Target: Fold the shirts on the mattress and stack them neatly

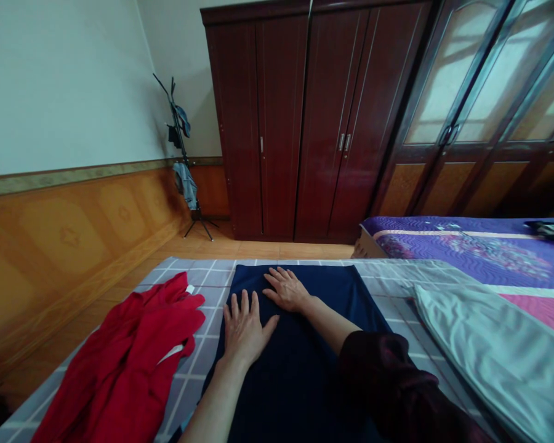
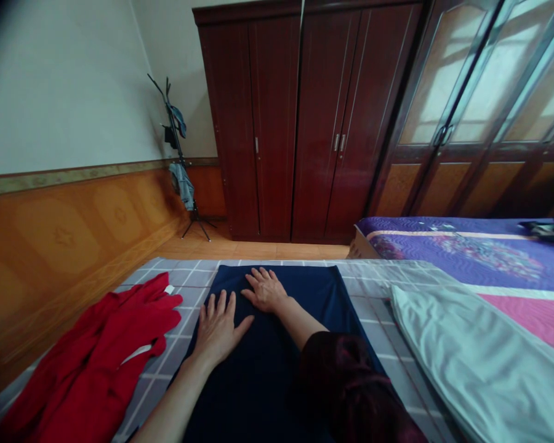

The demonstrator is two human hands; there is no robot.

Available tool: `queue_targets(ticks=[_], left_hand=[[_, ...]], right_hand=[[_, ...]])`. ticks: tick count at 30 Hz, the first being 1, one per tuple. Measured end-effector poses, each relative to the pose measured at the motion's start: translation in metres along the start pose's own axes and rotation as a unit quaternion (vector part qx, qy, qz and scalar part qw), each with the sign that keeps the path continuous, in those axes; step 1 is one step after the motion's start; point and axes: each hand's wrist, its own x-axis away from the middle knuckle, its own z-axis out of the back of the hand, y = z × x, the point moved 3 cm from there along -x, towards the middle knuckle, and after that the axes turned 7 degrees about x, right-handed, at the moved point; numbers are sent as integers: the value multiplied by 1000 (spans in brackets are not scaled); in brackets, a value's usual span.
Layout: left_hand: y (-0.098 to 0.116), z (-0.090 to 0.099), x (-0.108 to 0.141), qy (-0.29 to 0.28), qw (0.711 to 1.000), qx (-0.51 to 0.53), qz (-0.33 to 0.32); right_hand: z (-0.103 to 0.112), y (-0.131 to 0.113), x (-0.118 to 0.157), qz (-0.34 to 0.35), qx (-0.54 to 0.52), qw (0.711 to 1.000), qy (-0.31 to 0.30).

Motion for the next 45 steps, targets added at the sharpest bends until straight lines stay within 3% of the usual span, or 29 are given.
queue_targets(ticks=[4,9,13,23,25,28,30,32,34,36,39,45], left_hand=[[-1,1,2,3,1000,9,5],[-3,2,3,-4,1000,16,0],[-2,3,4,-5,1000,14,-3],[-1,6,5,7,1000,-5,-4],[11,18,8,25,999,-1,-24],[50,47,30,20,988,97,-116],[86,67,60,-37,952,222,-206],[122,82,100,-125,892,312,-303],[149,88,142,-209,826,336,-402],[165,84,175,-270,781,309,-472],[172,64,200,-304,767,249,-507],[173,38,219,-280,765,184,-550]], right_hand=[[4,53,27,-87,38,996,5],[19,136,96,-215,91,972,5],[28,161,143,-278,115,954,16],[43,114,215,-262,56,963,-12],[51,98,239,-252,38,967,-22],[66,78,279,-261,-15,964,-55],[74,69,302,-274,-62,956,-80],[80,62,320,-283,-79,952,-90],[84,56,332,-289,-70,950,-92],[85,51,339,-302,-51,947,-97],[86,44,344,-323,-30,941,-99],[89,47,345,-366,-47,925,-89]])
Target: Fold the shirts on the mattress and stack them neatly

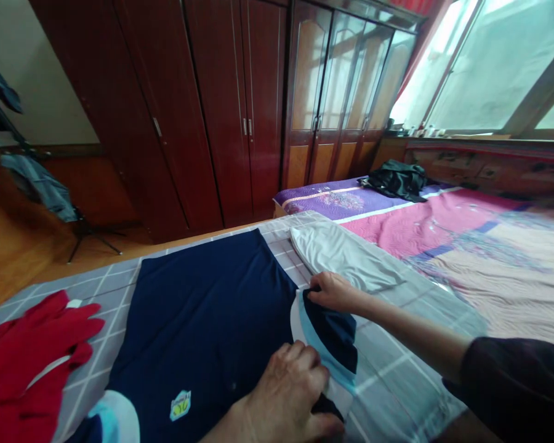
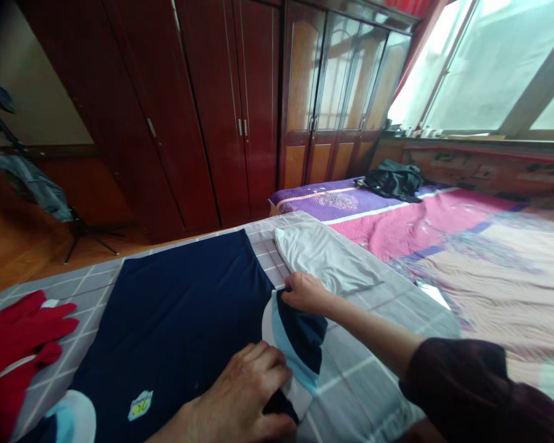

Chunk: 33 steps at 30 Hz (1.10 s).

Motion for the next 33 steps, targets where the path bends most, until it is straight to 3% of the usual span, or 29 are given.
queue_targets(ticks=[7,10,14,20,26,33], left_hand=[[-1,-3,1,32,999,5,2],[-9,0,-2,73,994,74,16],[-24,5,-6,127,970,201,46],[-36,5,-8,152,937,311,51],[-37,4,-5,138,944,299,36],[-33,2,-5,115,966,227,-36]], right_hand=[[2,3,8,-32,-49,997,-47],[0,2,12,-52,-90,994,-42],[-8,6,19,-72,-191,975,-85],[-18,12,37,-96,-307,940,-110],[-19,12,45,-127,-415,896,-90],[-27,16,59,-140,-480,842,-204]])
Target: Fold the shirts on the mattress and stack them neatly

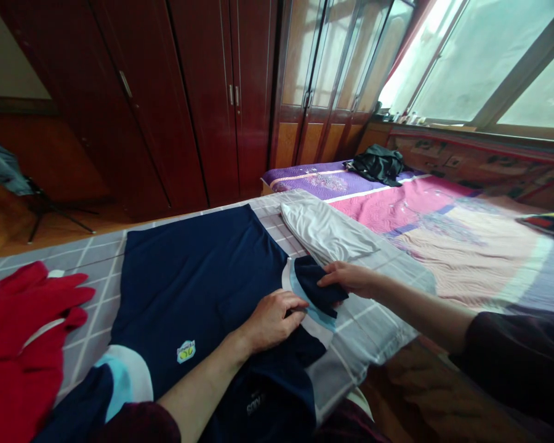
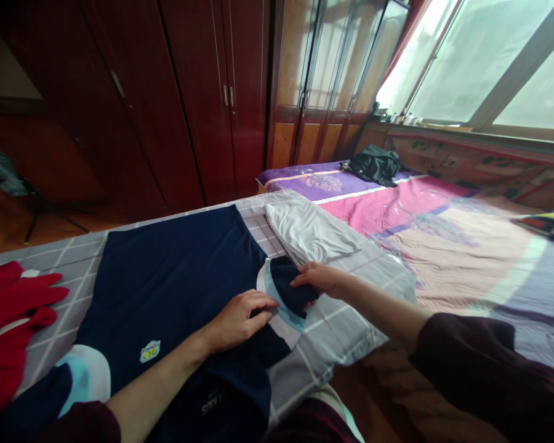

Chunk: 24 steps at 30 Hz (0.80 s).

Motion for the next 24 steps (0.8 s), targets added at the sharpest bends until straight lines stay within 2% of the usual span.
queue_targets(ticks=[3,5,7,10,13,16,17,18,20,22,24], left_hand=[[-6,-1,-1,15,998,51,25],[-13,1,-3,53,988,127,65],[-20,5,-4,103,963,221,116],[-27,13,-5,155,909,338,185],[-24,23,-2,165,872,405,220],[-21,30,2,174,866,414,219],[-21,32,2,184,869,408,213],[-22,32,3,194,871,402,205],[-25,31,3,203,877,390,195],[-30,31,2,206,882,375,198],[-33,34,1,223,885,353,205]], right_hand=[[1,2,2,1,-35,999,22],[1,-3,5,12,-57,997,48],[-2,-12,7,27,-74,995,68],[-17,-33,11,53,-94,992,73],[-42,-56,11,81,-109,990,38],[-66,-73,11,144,-78,985,-49],[-70,-76,12,168,-53,982,-61],[-71,-75,13,192,-18,980,-49],[-66,-68,18,230,89,968,41],[-60,-55,29,260,219,929,149],[-59,-37,45,287,327,875,211]])
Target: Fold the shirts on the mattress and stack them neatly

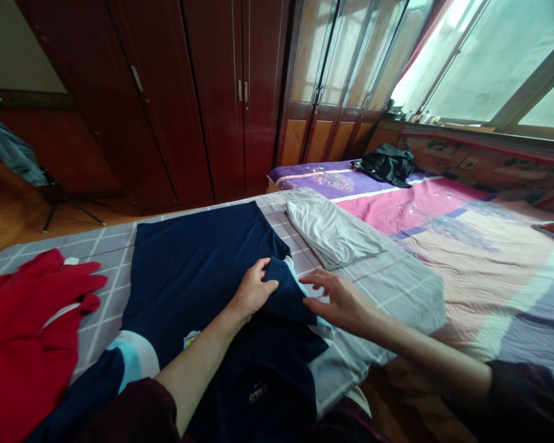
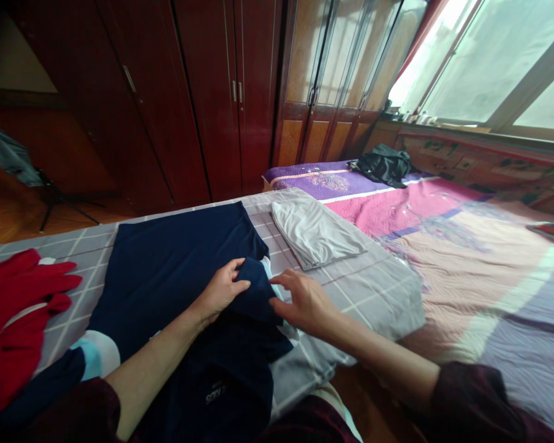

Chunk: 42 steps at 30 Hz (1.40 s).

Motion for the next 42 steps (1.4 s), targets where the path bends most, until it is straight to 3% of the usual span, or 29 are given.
queue_targets(ticks=[6,11,15,19,23,26,31,36,38,42], left_hand=[[14,21,-8,28,993,-116,-13],[13,40,-17,51,940,-330,-73],[10,42,-19,59,909,-404,-80],[12,36,-13,71,886,-449,-88],[16,22,-3,63,821,-528,-207],[14,11,3,19,776,-569,-273],[6,3,4,-52,733,-613,-290],[5,6,0,-55,723,-631,-275],[2,6,-1,-76,726,-632,-260],[-2,5,-2,-102,739,-625,-228]], right_hand=[[-23,-1,61,72,137,988,4],[-45,-11,72,92,180,979,-4],[-45,-16,72,97,175,979,-26],[-24,-19,58,103,129,985,-41],[-6,-16,13,126,124,984,35],[-14,-3,-30,162,164,971,60],[-30,37,-75,158,198,966,45],[-23,50,-70,112,199,971,71],[-26,42,-55,140,179,971,73],[-46,29,-23,209,166,964,-5]])
